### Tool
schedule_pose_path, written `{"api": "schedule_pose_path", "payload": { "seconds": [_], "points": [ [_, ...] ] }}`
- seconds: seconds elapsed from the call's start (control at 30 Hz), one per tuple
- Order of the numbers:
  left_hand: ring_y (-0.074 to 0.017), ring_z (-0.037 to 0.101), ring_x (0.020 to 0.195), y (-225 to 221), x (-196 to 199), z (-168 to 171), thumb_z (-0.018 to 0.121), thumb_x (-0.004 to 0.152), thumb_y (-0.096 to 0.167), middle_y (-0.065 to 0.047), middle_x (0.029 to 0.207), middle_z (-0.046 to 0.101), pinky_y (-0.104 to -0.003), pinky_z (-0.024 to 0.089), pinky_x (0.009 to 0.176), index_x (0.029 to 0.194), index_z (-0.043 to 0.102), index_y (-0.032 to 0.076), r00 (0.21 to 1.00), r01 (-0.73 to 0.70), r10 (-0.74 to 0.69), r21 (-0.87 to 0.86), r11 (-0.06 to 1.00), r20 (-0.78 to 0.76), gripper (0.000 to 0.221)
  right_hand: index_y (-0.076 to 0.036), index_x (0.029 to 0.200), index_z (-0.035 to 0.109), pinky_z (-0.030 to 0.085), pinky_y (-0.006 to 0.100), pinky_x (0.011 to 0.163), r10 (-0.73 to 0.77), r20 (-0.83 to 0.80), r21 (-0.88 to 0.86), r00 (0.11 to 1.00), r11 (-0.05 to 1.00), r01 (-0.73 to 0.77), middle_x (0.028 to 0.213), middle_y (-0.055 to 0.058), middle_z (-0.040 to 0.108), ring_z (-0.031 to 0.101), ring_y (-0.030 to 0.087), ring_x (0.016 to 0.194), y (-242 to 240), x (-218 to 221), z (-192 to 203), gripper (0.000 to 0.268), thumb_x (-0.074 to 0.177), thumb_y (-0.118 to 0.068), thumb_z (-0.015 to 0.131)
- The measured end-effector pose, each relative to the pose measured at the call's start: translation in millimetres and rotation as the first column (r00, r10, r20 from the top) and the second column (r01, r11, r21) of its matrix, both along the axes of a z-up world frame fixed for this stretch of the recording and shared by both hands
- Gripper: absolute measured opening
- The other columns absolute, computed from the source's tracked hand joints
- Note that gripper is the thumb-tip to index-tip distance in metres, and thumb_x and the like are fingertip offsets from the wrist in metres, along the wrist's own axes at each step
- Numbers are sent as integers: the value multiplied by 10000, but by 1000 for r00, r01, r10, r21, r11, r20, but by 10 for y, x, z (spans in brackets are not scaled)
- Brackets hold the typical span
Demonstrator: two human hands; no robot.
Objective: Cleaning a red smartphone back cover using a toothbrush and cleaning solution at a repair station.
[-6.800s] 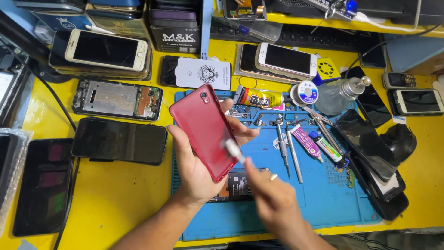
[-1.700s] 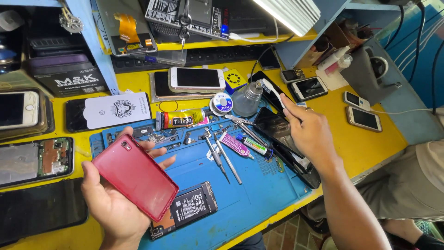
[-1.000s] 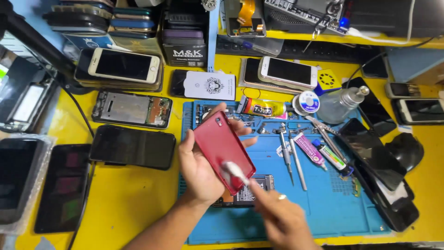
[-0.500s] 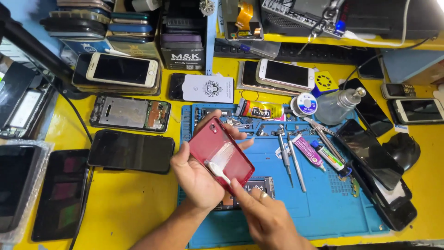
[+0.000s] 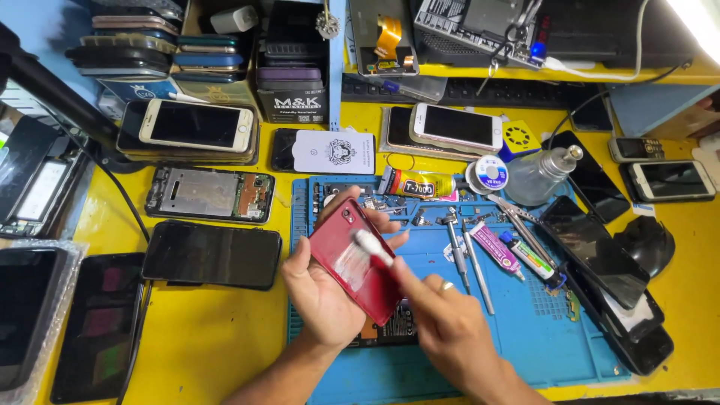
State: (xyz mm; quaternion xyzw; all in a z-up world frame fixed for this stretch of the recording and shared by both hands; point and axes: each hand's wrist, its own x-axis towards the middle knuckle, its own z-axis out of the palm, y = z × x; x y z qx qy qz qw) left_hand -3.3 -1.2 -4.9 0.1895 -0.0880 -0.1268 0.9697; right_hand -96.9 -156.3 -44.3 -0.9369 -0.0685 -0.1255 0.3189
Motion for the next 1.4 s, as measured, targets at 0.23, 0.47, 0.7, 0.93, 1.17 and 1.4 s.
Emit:
{"api": "schedule_pose_path", "payload": {
  "seconds": [0.23, 0.47, 0.7, 0.93, 1.17, 1.4],
  "points": [
    [-337, 647, 1121, -6, -4, 25, 384, 1029, 567, -235, 1161, 652, -551, 543, 1034, 1445, 498, -16, 1000, 27, -27, -23, 999, -8, 725, -259, 1539, 473, 408, 436, 519, 23, -13, -41, 1000, 999, -23, 758, 25, 493, 506, 259, 563, 61, -48, -57, 590, 988, -54, 511],
    [-339, 649, 1105, 3, 6, 22, 365, 1034, 590, -216, 1181, 642, -519, 571, 979, 1440, 503, -30, 998, 66, -66, -32, 997, -7, 754, -230, 1507, 509, 412, 427, 511, 74, 18, -11, 997, 997, -73, 796, 35, 531, 515, 254, 583, 108, -62, -2, 530, 998, -83, 531],
    [-348, 650, 1099, -16, 0, -7, 381, 1047, 527, -245, 1197, 635, -460, 592, 920, 1468, 486, -38, 997, 77, -77, -30, 997, -1, 712, -243, 1501, 516, 392, 440, 504, 51, 38, -24, 998, 998, -50, 790, 28, 523, 498, 266, 567, 118, -53, 28, 550, 982, -59, 521],
    [-287, 655, 1067, 0, -9, 45, 431, 1052, 497, -223, 1189, 654, -393, 572, 915, 1437, 501, -19, 994, 103, -103, -5, 995, 31, 648, -192, 1526, 488, 419, 405, 533, 85, 15, 18, 996, 996, -85, 790, 38, 529, 508, 244, 594, 128, 30, 157, 554, 993, -40, 489],
    [-304, 651, 1055, -1, 1, 65, 410, 1049, 506, -241, 1176, 654, -403, 584, 886, 1417, 510, -33, 992, 122, -122, -20, 992, 23, 660, -187, 1483, 543, 433, 357, 533, 141, 47, 85, 989, 986, -145, 783, 21, 534, 512, 202, 592, 143, 74, 145, 534, 981, -9, 512],
    [-313, 628, 1106, -23, -7, 32, 423, 1053, 497, -237, 1202, 633, -417, 568, 922, 1428, 507, -38, 993, 120, -119, -79, 990, 15, 658, -195, 1481, 544, 455, 338, 551, 144, 70, 69, 987, 987, -149, 803, 29, 521, 530, 202, 602, 148, 85, 142, 488, 1015, -48, 548]
  ]
}}
